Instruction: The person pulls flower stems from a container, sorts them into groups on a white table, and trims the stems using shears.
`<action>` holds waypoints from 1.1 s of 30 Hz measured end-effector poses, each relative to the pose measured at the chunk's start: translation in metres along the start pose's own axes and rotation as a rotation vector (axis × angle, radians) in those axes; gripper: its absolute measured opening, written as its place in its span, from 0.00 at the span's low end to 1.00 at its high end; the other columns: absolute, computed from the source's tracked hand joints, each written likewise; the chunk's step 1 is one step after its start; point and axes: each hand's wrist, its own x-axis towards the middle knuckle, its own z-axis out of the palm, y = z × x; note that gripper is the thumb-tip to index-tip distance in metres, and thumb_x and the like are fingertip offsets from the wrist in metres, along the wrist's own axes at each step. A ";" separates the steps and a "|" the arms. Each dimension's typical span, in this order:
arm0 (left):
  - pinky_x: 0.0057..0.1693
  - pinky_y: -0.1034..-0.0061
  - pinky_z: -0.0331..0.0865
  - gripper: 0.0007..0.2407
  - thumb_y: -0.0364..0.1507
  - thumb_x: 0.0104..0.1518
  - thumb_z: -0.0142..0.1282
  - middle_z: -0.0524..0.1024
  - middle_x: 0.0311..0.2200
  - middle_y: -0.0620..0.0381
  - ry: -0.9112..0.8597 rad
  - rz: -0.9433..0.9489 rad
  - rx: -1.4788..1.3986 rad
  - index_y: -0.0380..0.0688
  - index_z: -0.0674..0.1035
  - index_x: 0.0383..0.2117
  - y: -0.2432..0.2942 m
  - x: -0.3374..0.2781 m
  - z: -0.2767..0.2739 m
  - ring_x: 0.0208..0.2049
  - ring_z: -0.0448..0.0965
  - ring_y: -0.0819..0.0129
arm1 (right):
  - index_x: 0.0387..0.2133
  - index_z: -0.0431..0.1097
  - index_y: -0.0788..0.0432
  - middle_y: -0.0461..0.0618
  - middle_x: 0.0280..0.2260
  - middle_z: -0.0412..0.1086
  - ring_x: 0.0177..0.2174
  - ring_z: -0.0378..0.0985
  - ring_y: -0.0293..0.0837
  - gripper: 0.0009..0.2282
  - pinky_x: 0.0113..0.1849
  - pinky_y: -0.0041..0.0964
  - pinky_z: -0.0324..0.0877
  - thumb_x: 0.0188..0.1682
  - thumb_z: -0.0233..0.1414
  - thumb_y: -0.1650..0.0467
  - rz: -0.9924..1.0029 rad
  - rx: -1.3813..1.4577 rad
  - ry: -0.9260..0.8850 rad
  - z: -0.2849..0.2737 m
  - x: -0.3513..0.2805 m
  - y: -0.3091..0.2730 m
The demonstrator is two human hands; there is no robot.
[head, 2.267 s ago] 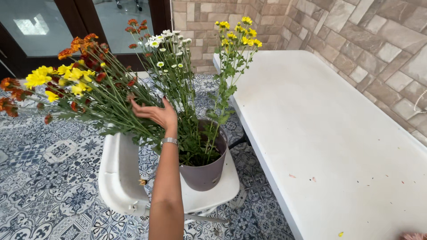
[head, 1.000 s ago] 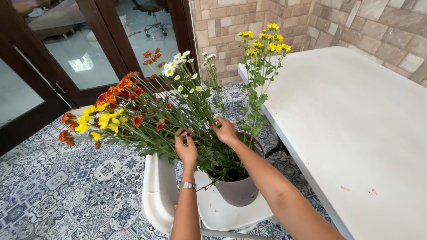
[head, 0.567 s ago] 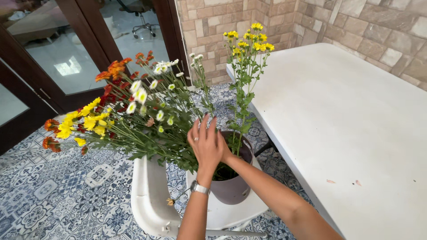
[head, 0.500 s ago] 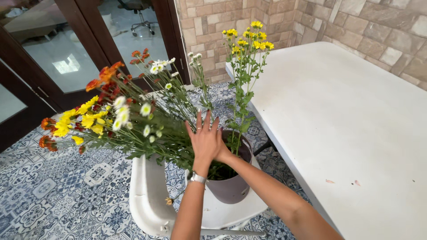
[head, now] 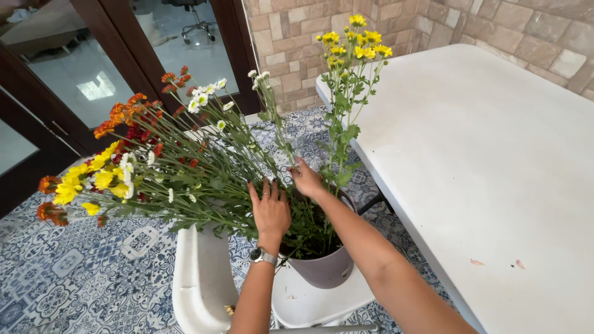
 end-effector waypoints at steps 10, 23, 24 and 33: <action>0.72 0.35 0.27 0.19 0.37 0.66 0.37 0.59 0.70 0.65 -0.064 0.005 0.033 0.62 0.68 0.65 0.003 -0.008 -0.009 0.74 0.44 0.57 | 0.40 0.78 0.50 0.50 0.38 0.81 0.44 0.82 0.48 0.09 0.47 0.44 0.74 0.52 0.53 0.74 -0.284 0.296 0.270 -0.014 -0.052 -0.006; 0.70 0.26 0.21 0.31 0.29 0.54 0.54 0.62 0.67 0.61 0.141 0.103 -0.481 0.50 0.57 0.68 0.028 -0.037 -0.014 0.74 0.46 0.54 | 0.32 0.77 0.56 0.46 0.39 0.81 0.41 0.85 0.41 0.05 0.47 0.38 0.80 0.54 0.53 0.74 -0.291 0.127 0.119 -0.086 -0.173 -0.040; 0.70 0.26 0.21 0.31 0.29 0.54 0.54 0.62 0.67 0.61 0.139 0.100 -0.480 0.50 0.57 0.68 0.036 -0.045 -0.015 0.74 0.46 0.54 | 0.32 0.77 0.56 0.46 0.39 0.81 0.41 0.85 0.41 0.05 0.47 0.38 0.80 0.54 0.53 0.74 -0.291 0.129 0.115 -0.084 -0.175 -0.033; 0.42 0.58 0.68 0.10 0.31 0.65 0.44 0.81 0.42 0.47 0.179 0.208 -1.202 0.46 0.77 0.46 0.088 -0.075 0.006 0.41 0.80 0.42 | 0.35 0.76 0.56 0.48 0.23 0.75 0.14 0.64 0.36 0.07 0.23 0.31 0.61 0.57 0.50 0.73 -0.408 -0.048 0.073 -0.103 -0.219 -0.003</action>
